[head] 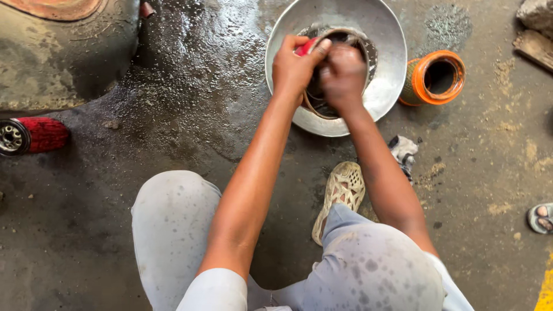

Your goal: The person cleans a red cylindrical filter component using a yellow brush and a dark rag. They scrub the interior and exterior surfaces over a metal basin containing dark liquid, repeatedly dipping the rag into the basin to wipe the filter.

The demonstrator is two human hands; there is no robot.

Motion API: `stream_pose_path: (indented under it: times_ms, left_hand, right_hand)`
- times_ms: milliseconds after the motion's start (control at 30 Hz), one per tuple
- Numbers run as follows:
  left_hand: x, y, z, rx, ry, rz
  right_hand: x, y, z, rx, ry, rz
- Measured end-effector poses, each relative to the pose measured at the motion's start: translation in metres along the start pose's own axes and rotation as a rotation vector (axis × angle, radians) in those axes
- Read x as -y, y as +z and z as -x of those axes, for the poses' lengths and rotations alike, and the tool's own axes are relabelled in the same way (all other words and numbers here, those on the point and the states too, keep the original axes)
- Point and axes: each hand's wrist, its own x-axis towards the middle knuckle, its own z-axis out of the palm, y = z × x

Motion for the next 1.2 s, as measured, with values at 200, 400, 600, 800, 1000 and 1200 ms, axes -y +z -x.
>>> stream_pose_path:
  times_ms: [200,400,600,800,1000,1200]
  left_hand:
    - [-0.008,-0.016,0.002,0.007,0.104,0.027]
    - [-0.034,-0.021,0.015,-0.099,0.402,-0.320]
    - [-0.019,-0.007,0.013,0.113,0.295,-0.265]
    - [-0.027,-0.018,0.007,0.206,0.052,-0.108]
    - [-0.027,-0.005,0.020,-0.047,0.237,-0.313]
    - [-0.022,0.008,0.035,-0.211,0.389,-0.311]
  right_hand:
    - [0.031,-0.025,-0.017,0.352,-0.095,0.106]
    - [0.028,-0.013,-0.028,0.564,0.606,-0.024]
    - [0.026,0.005,0.003,0.138,-0.010,-0.004]
    - [0.026,-0.012,-0.004,0.354,-0.232,0.035]
    - [0.016,0.004,0.011,0.354,0.400,0.097]
    - [-0.010,0.018,0.019,0.481,0.565,-0.031]
